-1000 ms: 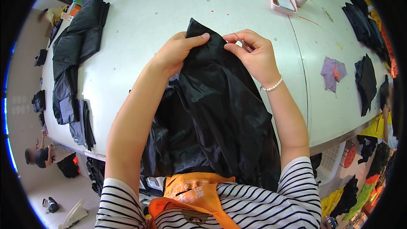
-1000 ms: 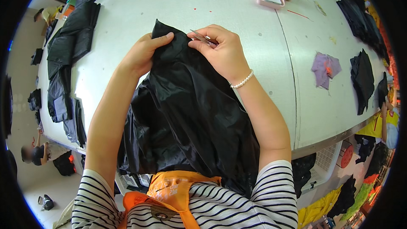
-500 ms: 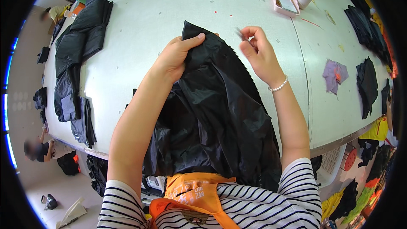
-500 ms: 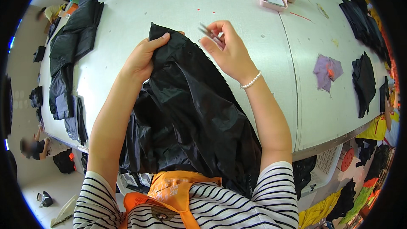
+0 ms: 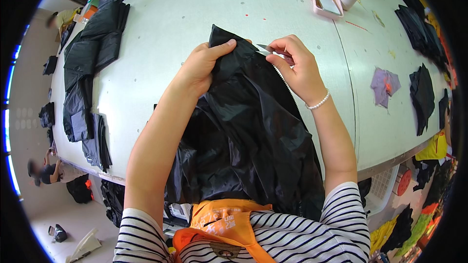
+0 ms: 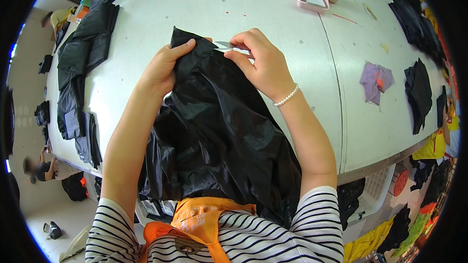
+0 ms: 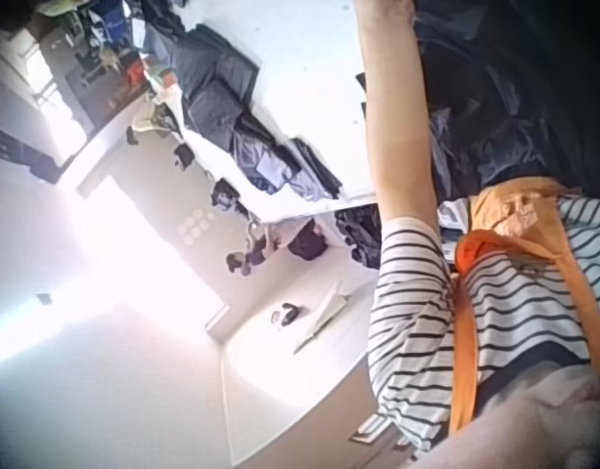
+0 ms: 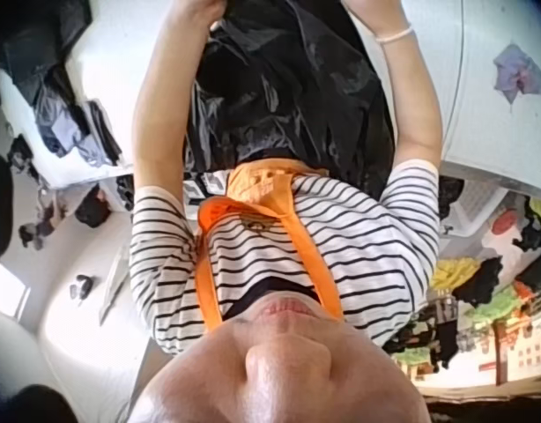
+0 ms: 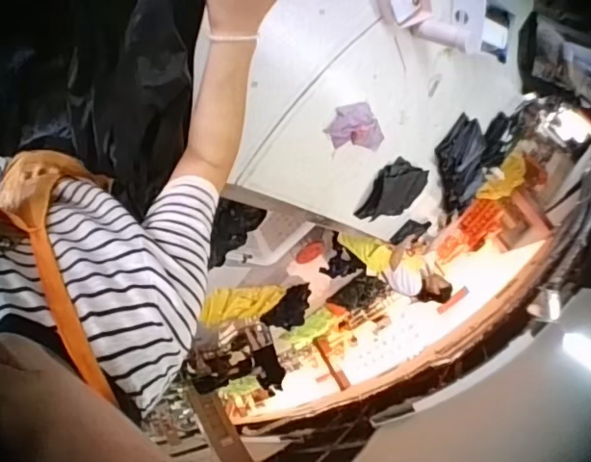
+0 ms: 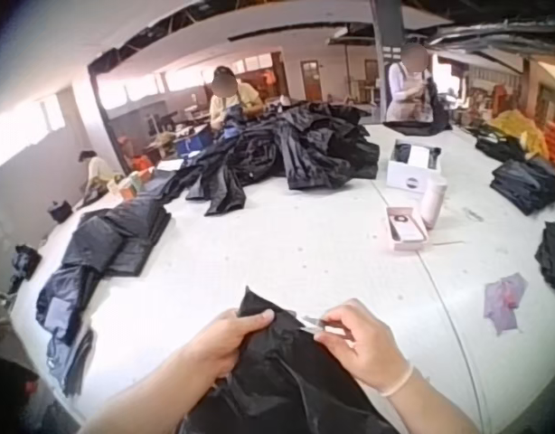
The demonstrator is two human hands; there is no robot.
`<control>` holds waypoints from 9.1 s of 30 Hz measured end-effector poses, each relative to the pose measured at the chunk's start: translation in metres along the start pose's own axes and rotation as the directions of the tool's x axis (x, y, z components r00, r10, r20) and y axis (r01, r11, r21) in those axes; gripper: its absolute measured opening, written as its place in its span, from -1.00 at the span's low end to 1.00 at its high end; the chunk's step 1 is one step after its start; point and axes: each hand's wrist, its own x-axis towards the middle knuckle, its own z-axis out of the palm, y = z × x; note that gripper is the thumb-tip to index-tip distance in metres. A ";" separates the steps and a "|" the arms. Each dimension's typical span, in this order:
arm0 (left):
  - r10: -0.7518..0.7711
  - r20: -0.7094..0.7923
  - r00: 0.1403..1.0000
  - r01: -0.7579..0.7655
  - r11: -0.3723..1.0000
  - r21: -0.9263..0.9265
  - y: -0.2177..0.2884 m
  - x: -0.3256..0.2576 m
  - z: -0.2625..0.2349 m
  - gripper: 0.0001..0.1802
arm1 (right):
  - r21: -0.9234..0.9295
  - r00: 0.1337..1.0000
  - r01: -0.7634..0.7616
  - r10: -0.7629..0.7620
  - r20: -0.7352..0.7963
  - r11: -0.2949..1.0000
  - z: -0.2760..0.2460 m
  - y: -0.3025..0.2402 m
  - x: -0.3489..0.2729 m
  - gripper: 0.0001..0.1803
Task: The person folds a black jacket on a white table, aligning the sleeves and body, then folds it into a compact rectangle. The person repeats the process with a second black jacket, smoothing and folding it similarly.
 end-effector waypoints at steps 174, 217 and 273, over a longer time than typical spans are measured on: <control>-0.122 -0.340 0.933 0.094 0.991 -0.095 -0.182 -0.333 -0.084 -0.77 | 0.020 0.920 -0.281 0.263 0.291 0.960 0.162 -0.197 -0.263 -0.78; 0.821 -0.033 0.570 -0.384 0.301 0.873 -0.050 -0.310 -0.486 -0.52 | 0.272 0.945 -0.328 0.308 0.115 0.905 0.541 -0.271 -0.081 -0.85; -0.118 0.168 0.979 0.139 0.983 -0.122 -0.033 -0.300 -0.486 -0.80 | 0.115 0.960 -0.217 0.191 0.206 0.969 0.478 -0.282 -0.066 -0.83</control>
